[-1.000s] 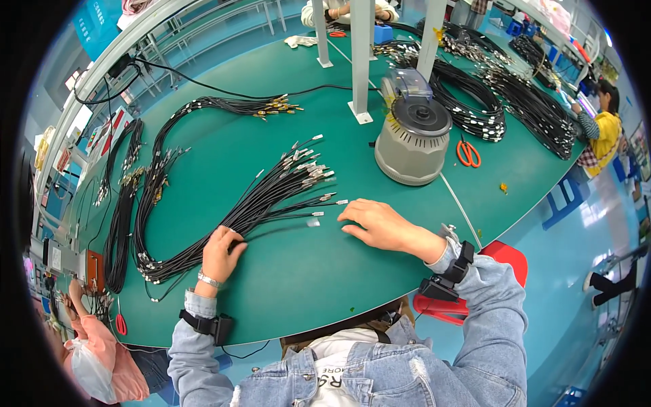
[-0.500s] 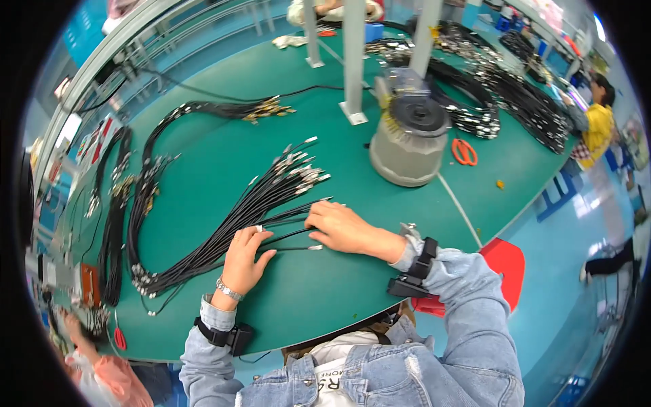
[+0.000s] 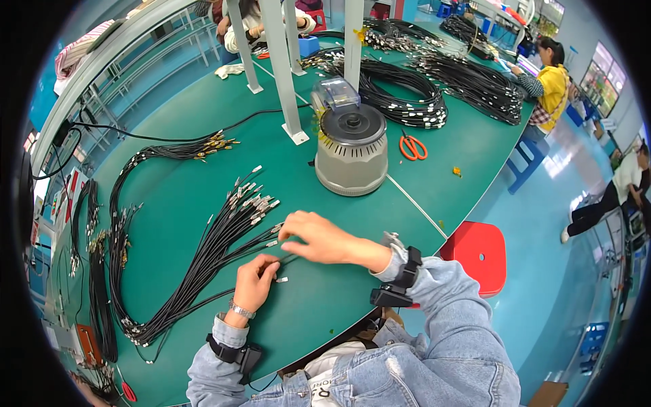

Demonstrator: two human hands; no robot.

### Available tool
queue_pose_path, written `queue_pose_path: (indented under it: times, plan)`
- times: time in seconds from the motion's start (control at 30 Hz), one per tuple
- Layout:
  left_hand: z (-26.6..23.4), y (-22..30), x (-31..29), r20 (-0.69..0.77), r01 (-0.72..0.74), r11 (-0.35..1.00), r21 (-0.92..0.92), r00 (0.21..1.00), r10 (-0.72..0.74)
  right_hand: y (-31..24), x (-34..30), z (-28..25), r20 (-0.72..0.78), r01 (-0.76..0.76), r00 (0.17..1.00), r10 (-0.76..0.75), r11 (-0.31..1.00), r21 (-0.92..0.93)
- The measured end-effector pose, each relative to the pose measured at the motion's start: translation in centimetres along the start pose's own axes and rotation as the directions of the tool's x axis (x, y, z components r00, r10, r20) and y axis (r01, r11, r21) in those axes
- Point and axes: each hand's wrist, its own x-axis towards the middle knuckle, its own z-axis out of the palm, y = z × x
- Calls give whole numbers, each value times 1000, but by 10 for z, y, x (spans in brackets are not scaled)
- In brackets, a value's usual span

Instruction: The person picks up a cable, attaches a small yellow component to the tip by hand, and repeats this for several cables. They then gather the cables into a bundle and move them to the side of the table.

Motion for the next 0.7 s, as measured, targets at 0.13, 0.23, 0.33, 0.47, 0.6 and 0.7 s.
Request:
queue_pose_path:
  times: [0.13,0.23,0.33,0.47,0.6,0.7]
  plan:
    - [1,3,-5,-15,-23,1000,-2,1000,23,5,-17,-40,-368,-260,857,361,919,296]
    - [3,3,-5,-14,-8,1000,-6,1000,8,9,-32,-75,-469,-359,745,474,878,317]
    - [3,2,-6,-23,23,999,-29,999,-24,20,-27,-112,-635,-314,667,388,920,233]
    - [4,5,-6,-22,41,998,-57,999,-43,39,0,-164,-622,-360,781,62,858,-366]
    - [1,12,-4,-44,-23,997,-67,999,20,46,11,-172,-534,-351,842,81,833,-427]
    - [-3,16,-3,-144,-130,991,39,980,134,39,11,-164,-445,-342,884,142,846,-409]
